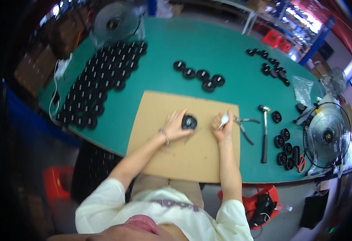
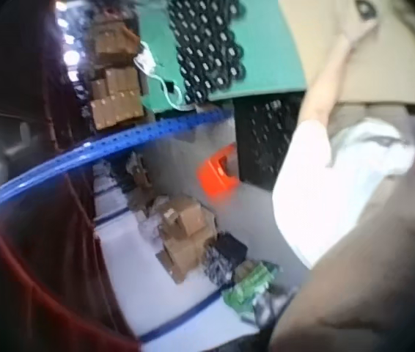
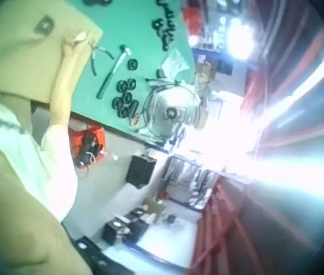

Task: Applying adhesive and assembling small black mechanical or plastic parts on a workstation.

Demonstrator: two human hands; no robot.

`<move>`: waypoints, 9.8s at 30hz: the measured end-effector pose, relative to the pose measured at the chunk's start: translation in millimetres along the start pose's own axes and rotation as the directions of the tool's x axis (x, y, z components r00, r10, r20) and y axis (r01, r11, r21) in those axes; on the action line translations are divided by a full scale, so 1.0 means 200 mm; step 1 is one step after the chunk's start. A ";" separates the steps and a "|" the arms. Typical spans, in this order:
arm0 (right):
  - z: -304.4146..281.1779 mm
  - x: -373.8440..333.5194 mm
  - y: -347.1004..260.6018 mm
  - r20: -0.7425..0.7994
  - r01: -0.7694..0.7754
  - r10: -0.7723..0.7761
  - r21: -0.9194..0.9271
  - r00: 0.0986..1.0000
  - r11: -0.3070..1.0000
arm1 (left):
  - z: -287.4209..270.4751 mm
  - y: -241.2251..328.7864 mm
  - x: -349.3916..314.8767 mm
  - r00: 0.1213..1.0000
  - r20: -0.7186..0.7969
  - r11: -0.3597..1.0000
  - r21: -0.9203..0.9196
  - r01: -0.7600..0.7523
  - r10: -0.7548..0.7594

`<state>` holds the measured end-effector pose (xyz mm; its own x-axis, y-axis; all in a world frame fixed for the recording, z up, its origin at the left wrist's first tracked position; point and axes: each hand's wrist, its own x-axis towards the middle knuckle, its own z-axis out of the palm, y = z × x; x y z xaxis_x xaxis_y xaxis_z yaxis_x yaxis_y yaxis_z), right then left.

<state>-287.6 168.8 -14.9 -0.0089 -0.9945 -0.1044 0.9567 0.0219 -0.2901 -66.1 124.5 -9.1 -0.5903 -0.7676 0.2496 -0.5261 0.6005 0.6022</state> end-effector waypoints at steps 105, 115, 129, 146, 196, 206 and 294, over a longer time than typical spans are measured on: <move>0.23 -0.12 0.29 0.429 0.531 -0.725 -0.841 0.539 -0.104 | -0.01 0.05 -0.04 0.998 0.015 0.941 -0.333 0.060 -0.058; 0.23 -0.12 0.30 0.416 0.535 -0.726 -0.841 0.548 -0.079 | 0.00 0.04 -0.04 0.998 0.019 0.941 -0.332 0.066 -0.063; 0.24 -0.11 0.25 0.278 0.479 -0.761 -0.877 0.586 0.048 | 0.02 0.02 -0.04 0.999 0.022 0.925 -0.377 0.054 -0.050; 0.23 -0.08 0.21 0.258 0.463 -0.790 -0.886 0.556 0.037 | 0.03 0.01 -0.03 0.999 0.022 0.923 -0.382 0.046 -0.041; 0.11 0.01 0.10 -0.160 0.378 -0.674 -0.725 0.722 0.576 | -0.85 -0.60 -0.24 0.930 -0.368 0.780 0.584 0.224 0.008; 0.05 -0.05 0.03 -0.044 0.291 -0.402 -0.619 0.915 0.729 | -0.04 -0.36 0.68 0.977 -0.206 0.909 0.415 0.043 0.048; 0.23 -0.10 0.22 0.237 0.427 -0.770 -0.903 0.592 0.051 | 0.01 0.05 -0.03 0.999 -0.008 0.940 -0.340 0.036 -0.041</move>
<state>-231.6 184.7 17.2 -0.6732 -0.6302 0.3869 -0.2179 -0.3309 -0.9182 -68.6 135.7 -5.6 -0.5634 -0.7934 0.2304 -0.3080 0.4604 0.8326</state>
